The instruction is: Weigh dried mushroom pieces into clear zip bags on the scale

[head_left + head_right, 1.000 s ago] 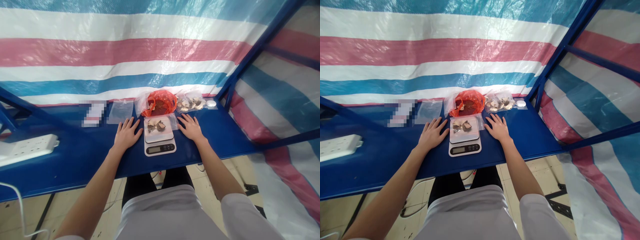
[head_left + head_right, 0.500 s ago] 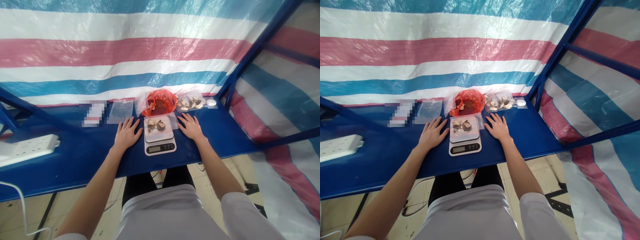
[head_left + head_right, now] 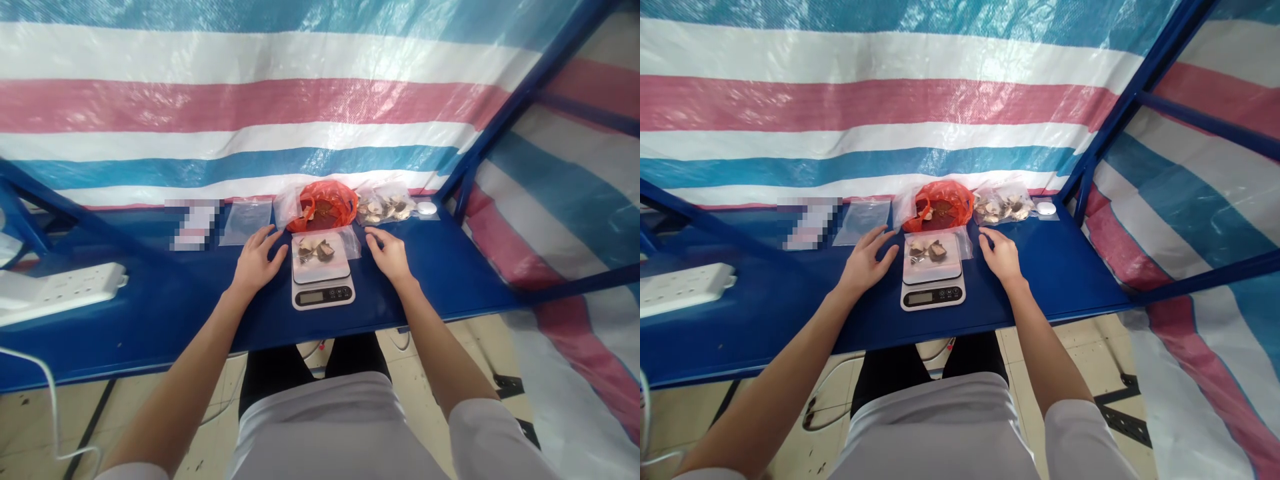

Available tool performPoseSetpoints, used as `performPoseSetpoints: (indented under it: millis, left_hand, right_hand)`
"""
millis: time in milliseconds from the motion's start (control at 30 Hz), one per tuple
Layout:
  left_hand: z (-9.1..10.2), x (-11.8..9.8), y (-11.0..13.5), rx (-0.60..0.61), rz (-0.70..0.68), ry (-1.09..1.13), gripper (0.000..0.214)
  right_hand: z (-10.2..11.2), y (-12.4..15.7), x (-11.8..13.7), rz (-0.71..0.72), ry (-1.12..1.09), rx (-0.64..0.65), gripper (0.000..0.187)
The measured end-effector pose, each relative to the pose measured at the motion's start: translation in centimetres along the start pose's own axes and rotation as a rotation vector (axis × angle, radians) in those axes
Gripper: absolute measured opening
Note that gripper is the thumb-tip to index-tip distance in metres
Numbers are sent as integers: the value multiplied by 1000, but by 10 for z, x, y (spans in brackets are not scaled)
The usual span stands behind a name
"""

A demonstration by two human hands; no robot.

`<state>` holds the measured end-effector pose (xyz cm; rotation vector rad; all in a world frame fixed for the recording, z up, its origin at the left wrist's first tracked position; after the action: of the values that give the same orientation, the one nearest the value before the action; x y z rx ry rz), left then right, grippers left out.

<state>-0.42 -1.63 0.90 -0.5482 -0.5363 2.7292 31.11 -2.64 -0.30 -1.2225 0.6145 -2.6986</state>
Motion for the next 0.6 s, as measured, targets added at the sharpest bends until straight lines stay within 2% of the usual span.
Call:
performPoseSetpoints:
  millis: [100,200,367,500,600]
  left_hand:
    - [3,-18,-5,12,-102,118,50]
    - [1,-33,-9,61,-180,201,53]
    - [-3,-44,-12,136,-220,250,52]
    - [0,-47,-13,110,-245,264,49]
    - [5,-47,-16,73,-250,285,45]
  right_hand:
    - [-6,2,2,-68,-214,-26,38]
    - [-15,5,6,-116,-318,-39,37]
    - [-23,7,13,-64,-327,-9,27]
    - [-18,3,21,-32,-300,-19,23]
    - [-11,-4,34,28,-257,26,22]
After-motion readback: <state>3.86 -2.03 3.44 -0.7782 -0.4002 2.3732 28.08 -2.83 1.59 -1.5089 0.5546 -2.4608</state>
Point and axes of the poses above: each hand's wrist, its own y-axis away from the middle knuckle, its own z-axis out of the back of the hand, x = y × z, the point moved 4 cm from there along -y, towards the middle knuckle, and after that the axes turned 6 degrees about -y, right-handed, at the moved point
